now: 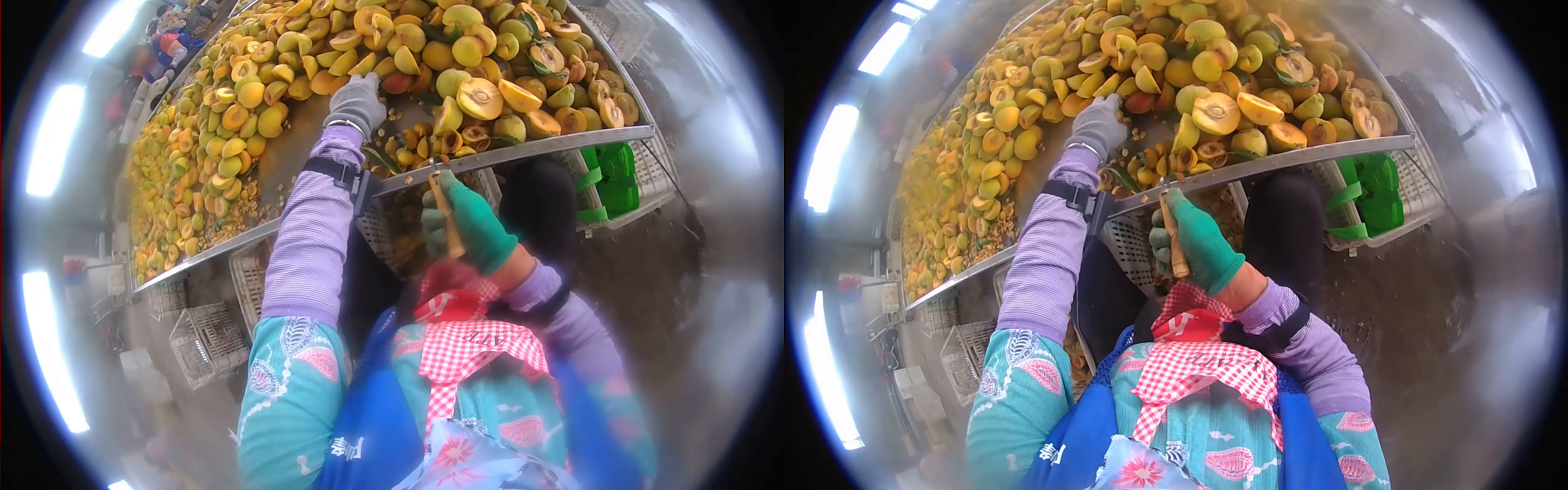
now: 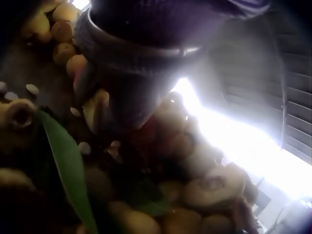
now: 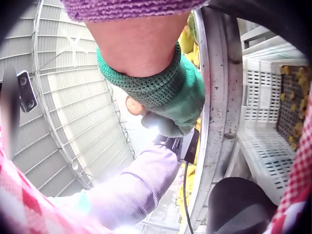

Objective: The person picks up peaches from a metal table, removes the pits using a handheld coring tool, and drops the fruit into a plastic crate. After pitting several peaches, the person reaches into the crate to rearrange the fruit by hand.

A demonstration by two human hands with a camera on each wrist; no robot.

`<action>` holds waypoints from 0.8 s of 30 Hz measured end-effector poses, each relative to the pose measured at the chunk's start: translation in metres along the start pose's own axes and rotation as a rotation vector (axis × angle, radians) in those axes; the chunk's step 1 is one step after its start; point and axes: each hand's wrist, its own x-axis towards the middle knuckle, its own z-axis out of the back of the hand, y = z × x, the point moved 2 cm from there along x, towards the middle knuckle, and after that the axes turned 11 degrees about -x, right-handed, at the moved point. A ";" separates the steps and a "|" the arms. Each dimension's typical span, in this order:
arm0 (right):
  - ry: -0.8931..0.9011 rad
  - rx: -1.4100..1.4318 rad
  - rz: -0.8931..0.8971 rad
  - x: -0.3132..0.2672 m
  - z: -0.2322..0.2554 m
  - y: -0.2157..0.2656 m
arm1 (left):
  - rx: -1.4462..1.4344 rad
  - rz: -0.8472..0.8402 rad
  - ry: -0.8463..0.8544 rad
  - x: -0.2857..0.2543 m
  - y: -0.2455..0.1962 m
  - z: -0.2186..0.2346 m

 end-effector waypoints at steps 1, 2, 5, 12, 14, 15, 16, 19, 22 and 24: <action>-0.025 -0.001 0.048 0.002 0.000 0.000 | -0.062 0.009 0.040 0.000 0.011 -0.002; -0.072 -0.074 0.098 0.003 -0.002 0.002 | -0.123 0.024 0.078 -0.004 0.021 0.002; -0.171 -0.268 0.205 0.008 -0.011 0.017 | -0.488 0.119 0.071 -0.038 0.025 0.025; -0.417 -0.720 0.459 0.046 -0.023 0.014 | -1.672 0.230 -0.150 -0.131 -0.018 0.033; -0.525 -0.694 0.527 0.031 -0.043 0.012 | -1.573 0.048 -0.289 -0.144 -0.029 0.022; -0.579 -0.680 0.564 0.025 -0.047 0.011 | -1.518 -0.044 -0.358 -0.149 -0.033 0.020; -0.626 -0.757 0.604 0.039 -0.034 0.007 | -1.459 -0.020 -0.417 -0.154 -0.035 0.020; -0.577 -0.829 0.765 0.035 -0.033 0.011 | -1.741 0.127 -0.152 -0.168 -0.047 0.033; -0.576 -1.010 0.972 0.032 -0.034 0.009 | -1.988 0.203 -0.136 -0.168 -0.030 0.019; -0.499 -1.084 0.924 0.009 -0.043 0.007 | -1.797 0.115 -0.176 -0.174 -0.020 0.011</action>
